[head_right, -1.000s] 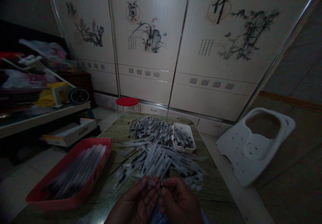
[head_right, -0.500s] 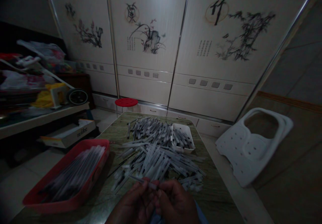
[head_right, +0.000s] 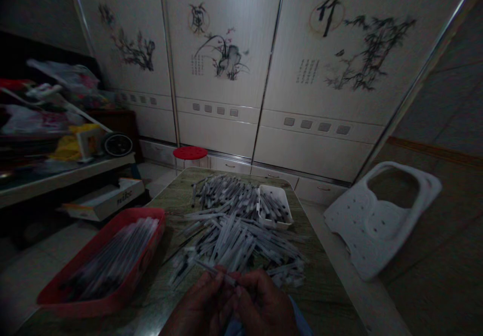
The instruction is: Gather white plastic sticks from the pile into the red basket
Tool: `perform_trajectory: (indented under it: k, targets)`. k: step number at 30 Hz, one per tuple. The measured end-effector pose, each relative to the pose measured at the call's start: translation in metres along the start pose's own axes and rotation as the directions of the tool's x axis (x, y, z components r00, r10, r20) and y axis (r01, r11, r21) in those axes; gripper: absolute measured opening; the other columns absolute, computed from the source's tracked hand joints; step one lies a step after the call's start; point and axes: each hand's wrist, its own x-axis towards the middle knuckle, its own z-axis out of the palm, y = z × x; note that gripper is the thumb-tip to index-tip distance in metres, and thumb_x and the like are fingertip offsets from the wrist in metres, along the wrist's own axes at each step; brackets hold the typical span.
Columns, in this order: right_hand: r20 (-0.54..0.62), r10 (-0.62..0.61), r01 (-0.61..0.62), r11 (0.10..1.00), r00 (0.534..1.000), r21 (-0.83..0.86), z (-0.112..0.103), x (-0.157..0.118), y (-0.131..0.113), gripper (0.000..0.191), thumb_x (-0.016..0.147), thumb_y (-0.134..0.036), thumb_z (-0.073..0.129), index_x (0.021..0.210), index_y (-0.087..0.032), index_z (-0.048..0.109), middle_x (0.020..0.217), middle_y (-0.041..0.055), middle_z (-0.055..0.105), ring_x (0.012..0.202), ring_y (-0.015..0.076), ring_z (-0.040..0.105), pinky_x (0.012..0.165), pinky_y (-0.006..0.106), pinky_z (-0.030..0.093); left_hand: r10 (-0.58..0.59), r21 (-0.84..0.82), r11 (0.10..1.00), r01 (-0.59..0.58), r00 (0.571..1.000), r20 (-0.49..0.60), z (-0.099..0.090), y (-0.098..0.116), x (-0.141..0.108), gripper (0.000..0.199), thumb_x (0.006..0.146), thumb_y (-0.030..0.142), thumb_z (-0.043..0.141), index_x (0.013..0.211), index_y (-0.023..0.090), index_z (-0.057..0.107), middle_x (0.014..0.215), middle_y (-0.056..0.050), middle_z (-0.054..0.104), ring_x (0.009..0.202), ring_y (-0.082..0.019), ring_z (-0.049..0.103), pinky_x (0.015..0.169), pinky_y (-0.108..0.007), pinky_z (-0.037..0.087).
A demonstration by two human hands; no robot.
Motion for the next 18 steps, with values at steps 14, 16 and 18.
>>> perform_trajectory:
  k: [14,16,18]
  targets:
    - [-0.065,-0.036,0.027,0.991,0.997,-0.133,0.005,-0.003,-0.001,0.049,0.089,-0.067,0.062,0.095,-0.02,0.076,0.067,0.0025,0.072,0.06,0.0184,0.065,0.059,0.028,0.05,0.064,-0.034,0.998,-0.062,0.994,0.083,-0.01,-0.01,0.01,0.035,0.069,0.026,0.092,0.089,0.018,0.065,0.087,-0.007,0.076,0.081,-0.02,0.072,0.078,-0.032,0.054]
    - [-0.061,-0.038,0.027,0.983,0.997,-0.179,0.005,-0.002,0.001,0.05,0.091,-0.067,0.059,0.095,-0.02,0.075,0.064,0.002,0.071,0.058,0.0183,0.065,0.058,0.028,0.049,0.074,-0.026,0.997,-0.071,0.99,0.119,-0.012,-0.012,0.013,0.034,0.07,0.028,0.092,0.088,0.018,0.065,0.085,-0.006,0.075,0.081,-0.02,0.07,0.077,-0.031,0.053]
    - [-0.06,-0.026,0.012,0.978,0.998,-0.21,0.007,-0.002,0.003,0.053,0.091,-0.069,0.056,0.098,-0.02,0.074,0.064,0.0021,0.071,0.056,0.0187,0.065,0.056,0.028,0.05,0.08,-0.011,0.997,-0.08,0.986,0.146,-0.012,-0.013,0.014,0.033,0.072,0.03,0.091,0.088,0.019,0.064,0.085,-0.006,0.075,0.076,-0.019,0.069,0.073,-0.03,0.051]
